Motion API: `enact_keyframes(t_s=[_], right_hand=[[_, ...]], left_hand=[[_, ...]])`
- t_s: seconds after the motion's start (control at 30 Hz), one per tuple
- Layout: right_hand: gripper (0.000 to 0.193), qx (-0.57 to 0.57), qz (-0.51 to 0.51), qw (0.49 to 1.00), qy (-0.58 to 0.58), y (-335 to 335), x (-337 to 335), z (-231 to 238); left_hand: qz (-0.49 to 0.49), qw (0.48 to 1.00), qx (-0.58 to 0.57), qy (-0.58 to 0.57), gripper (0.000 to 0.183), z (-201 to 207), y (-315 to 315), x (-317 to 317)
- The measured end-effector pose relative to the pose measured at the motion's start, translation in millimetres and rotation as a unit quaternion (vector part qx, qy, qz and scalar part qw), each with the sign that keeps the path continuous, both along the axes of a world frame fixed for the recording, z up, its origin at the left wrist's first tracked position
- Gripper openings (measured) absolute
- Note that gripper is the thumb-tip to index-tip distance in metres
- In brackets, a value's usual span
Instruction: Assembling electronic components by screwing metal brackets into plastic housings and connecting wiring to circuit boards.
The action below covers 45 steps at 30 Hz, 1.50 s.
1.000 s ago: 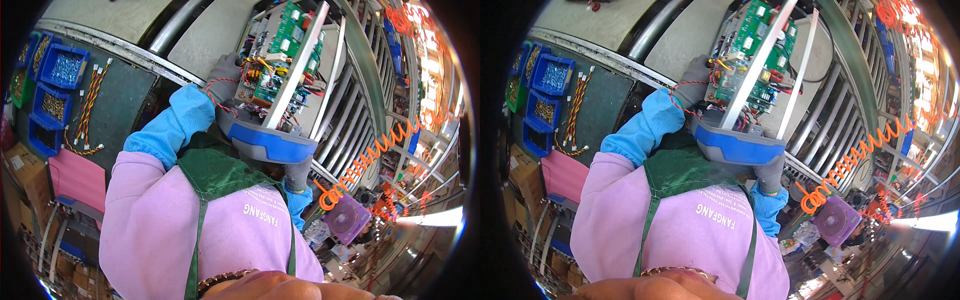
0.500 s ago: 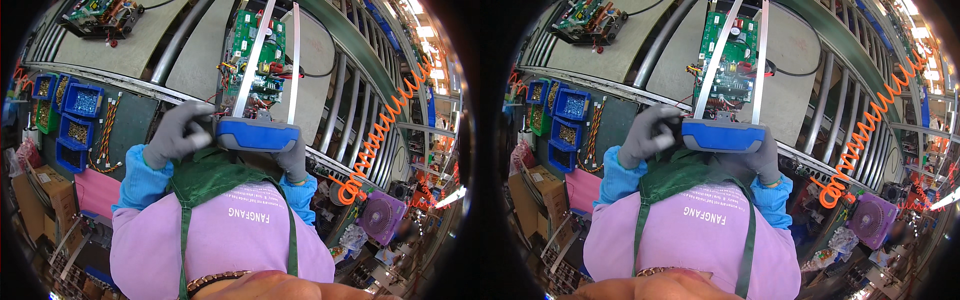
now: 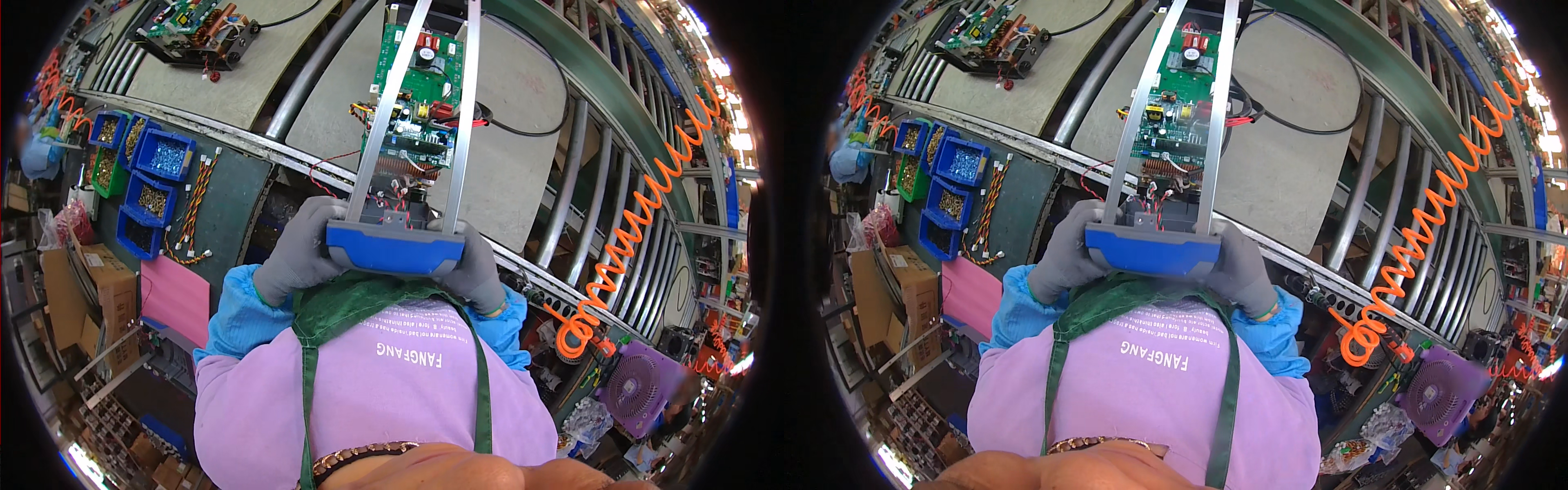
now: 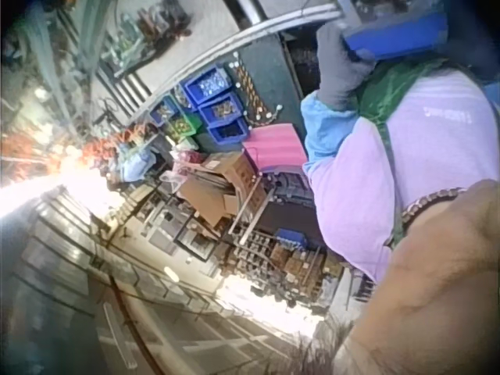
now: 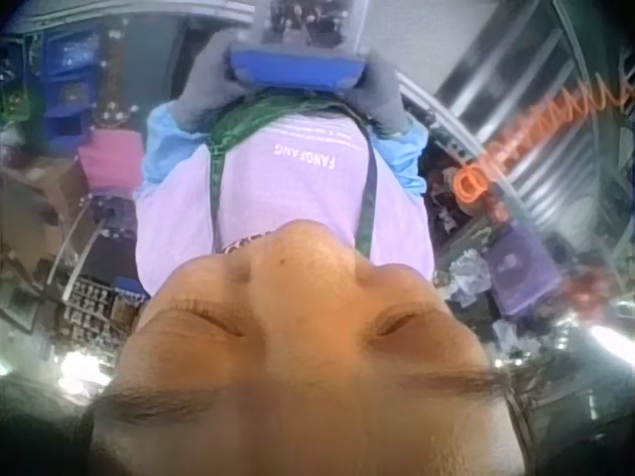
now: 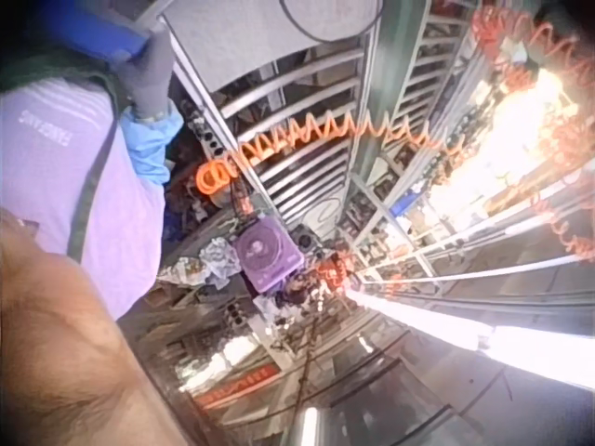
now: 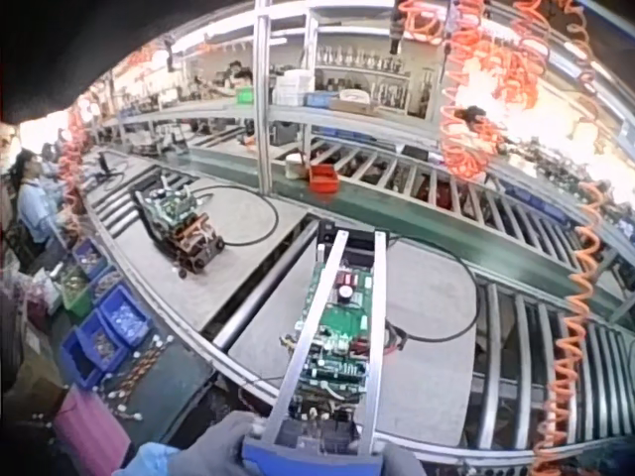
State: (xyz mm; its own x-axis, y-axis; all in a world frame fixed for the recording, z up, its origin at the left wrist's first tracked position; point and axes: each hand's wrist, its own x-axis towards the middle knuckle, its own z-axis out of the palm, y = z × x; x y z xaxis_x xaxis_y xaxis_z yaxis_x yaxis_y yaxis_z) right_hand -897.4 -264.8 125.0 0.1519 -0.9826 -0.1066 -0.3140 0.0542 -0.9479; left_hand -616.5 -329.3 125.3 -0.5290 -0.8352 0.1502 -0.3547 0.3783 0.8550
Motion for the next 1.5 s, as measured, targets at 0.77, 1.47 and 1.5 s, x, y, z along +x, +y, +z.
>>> enact_keyframes(t_s=[0.77,1.47,1.5], right_hand=[[0.018,-0.177,0.288,0.936,-0.101,-103,36,5],[0.013,-0.297,0.115,0.948,-0.011,-87,42,-20],[0.013,-0.297,0.121,0.947,-0.014,-88,45,-18]], left_hand=[[-0.113,0.993,-0.015,0.045,0.053,-15,-24,22],[-0.211,0.973,0.078,0.050,0.060,6,-45,29],[-0.204,0.974,0.078,0.050,0.060,4,-49,30]])
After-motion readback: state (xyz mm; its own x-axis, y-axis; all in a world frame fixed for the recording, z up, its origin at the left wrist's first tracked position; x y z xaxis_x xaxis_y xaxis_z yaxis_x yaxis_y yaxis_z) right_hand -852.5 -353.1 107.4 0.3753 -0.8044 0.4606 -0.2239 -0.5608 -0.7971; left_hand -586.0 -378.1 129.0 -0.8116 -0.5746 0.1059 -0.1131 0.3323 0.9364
